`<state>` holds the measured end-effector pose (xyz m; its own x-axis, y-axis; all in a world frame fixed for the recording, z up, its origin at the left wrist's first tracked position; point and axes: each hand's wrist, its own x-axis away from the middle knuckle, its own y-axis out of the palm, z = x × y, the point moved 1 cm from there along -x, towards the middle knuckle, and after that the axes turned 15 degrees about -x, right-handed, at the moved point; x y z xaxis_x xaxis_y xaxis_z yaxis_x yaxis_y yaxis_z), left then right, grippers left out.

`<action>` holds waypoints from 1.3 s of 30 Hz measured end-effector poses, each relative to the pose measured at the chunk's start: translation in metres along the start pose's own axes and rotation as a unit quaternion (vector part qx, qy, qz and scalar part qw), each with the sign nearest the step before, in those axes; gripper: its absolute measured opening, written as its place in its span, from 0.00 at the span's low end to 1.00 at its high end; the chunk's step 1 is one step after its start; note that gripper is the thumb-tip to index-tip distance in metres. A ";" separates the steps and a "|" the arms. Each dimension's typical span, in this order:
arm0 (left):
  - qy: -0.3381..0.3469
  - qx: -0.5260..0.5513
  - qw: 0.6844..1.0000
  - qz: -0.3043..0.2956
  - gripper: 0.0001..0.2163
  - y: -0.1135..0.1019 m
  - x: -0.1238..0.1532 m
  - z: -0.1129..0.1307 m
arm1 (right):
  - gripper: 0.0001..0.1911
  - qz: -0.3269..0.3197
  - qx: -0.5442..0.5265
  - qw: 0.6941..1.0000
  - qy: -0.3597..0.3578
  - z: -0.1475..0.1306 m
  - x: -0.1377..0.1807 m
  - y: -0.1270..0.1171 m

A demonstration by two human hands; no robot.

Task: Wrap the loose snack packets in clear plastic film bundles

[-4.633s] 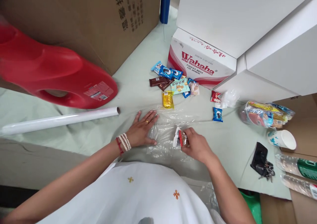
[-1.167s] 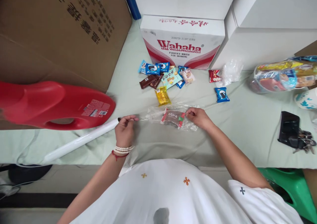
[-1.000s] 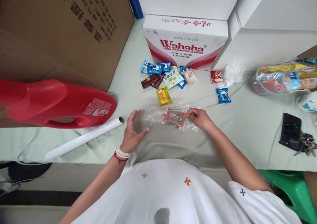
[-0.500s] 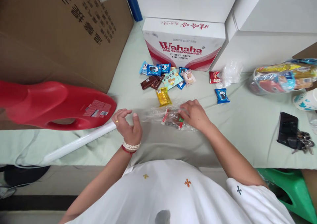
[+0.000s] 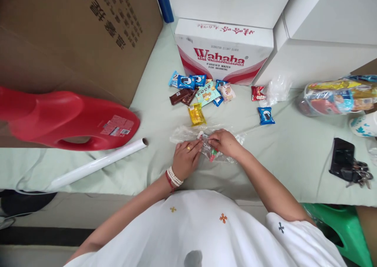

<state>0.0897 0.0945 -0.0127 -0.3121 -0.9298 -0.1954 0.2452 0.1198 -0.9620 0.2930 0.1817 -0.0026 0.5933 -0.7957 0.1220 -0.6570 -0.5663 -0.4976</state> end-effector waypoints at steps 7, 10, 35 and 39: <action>0.007 -0.042 0.999 -0.023 0.15 0.000 -0.026 0.007 | 0.31 0.126 0.188 0.974 0.036 0.017 -0.025 -0.024; 0.005 -0.071 0.997 -0.039 0.17 -0.001 -0.029 0.010 | 0.18 0.060 0.155 0.985 0.045 0.021 -0.034 -0.027; -0.122 0.057 0.986 0.095 0.24 -0.010 -0.043 -0.039 | 0.28 0.017 0.187 0.980 0.066 -0.018 0.046 0.066; 0.101 0.031 0.994 0.008 0.11 -0.014 -0.070 -0.046 | 0.28 -0.016 0.192 0.978 0.079 -0.023 0.043 0.059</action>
<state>0.0656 0.1744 0.0057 -0.4831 -0.8386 -0.2515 0.3063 0.1072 -0.9459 0.2687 0.1092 -0.0068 0.5114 -0.8195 0.2587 -0.3984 -0.4928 -0.7736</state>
